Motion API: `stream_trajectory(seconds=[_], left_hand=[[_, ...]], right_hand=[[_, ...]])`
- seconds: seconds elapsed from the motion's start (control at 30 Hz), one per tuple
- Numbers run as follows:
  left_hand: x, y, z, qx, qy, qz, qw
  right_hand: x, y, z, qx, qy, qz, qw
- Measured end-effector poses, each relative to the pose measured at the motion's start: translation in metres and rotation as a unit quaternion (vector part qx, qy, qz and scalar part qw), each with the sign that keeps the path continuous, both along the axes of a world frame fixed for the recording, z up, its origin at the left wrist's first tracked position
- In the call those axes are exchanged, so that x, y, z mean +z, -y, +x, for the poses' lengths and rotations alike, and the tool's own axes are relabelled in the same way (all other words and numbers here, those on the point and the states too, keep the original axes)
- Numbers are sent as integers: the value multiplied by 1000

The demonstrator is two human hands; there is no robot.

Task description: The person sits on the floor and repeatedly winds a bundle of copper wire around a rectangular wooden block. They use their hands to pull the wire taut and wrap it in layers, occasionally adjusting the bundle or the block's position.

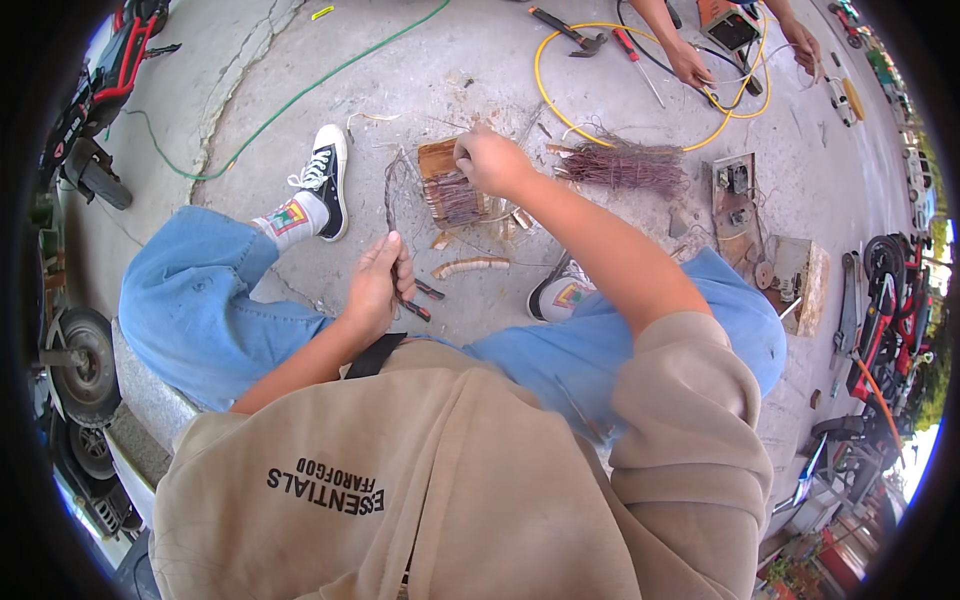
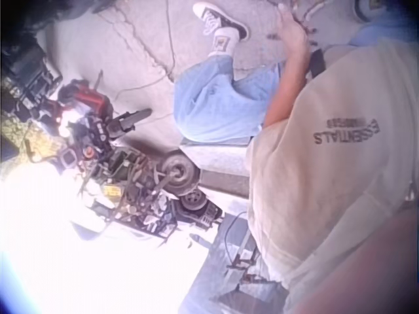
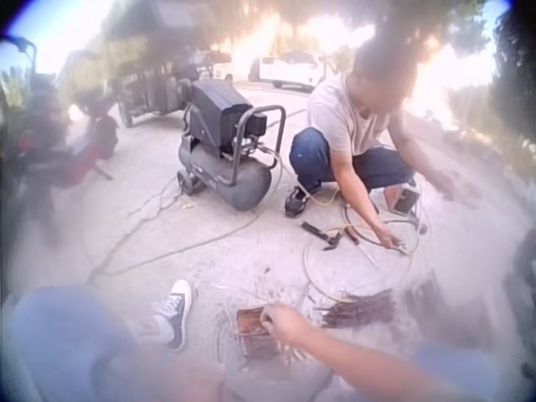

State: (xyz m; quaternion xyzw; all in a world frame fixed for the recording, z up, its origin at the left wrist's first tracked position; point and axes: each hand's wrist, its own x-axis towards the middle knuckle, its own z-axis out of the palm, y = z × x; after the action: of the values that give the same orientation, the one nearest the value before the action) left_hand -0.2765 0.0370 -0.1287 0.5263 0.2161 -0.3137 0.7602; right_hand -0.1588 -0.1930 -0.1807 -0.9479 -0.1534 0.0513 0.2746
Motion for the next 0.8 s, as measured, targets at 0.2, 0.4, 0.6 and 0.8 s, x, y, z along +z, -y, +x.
stream_trajectory(seconds=[0.2, 0.4, 0.6, 0.8], left_hand=[[19, 65, -5, -25, -4, -157, 987], [11, 101, -1, -16, -15, -224, 974], [-5, 93, -11, -107, 69, -90, 988], [-7, 84, -19, -168, 453, 259, 837]], right_hand=[[72, -2, -26, -195, -584, 399, 680], [79, 13, -76, -302, -548, 413, 662], [77, -9, -87, -278, -551, 377, 691], [59, -13, -77, -221, -580, 421, 662]])
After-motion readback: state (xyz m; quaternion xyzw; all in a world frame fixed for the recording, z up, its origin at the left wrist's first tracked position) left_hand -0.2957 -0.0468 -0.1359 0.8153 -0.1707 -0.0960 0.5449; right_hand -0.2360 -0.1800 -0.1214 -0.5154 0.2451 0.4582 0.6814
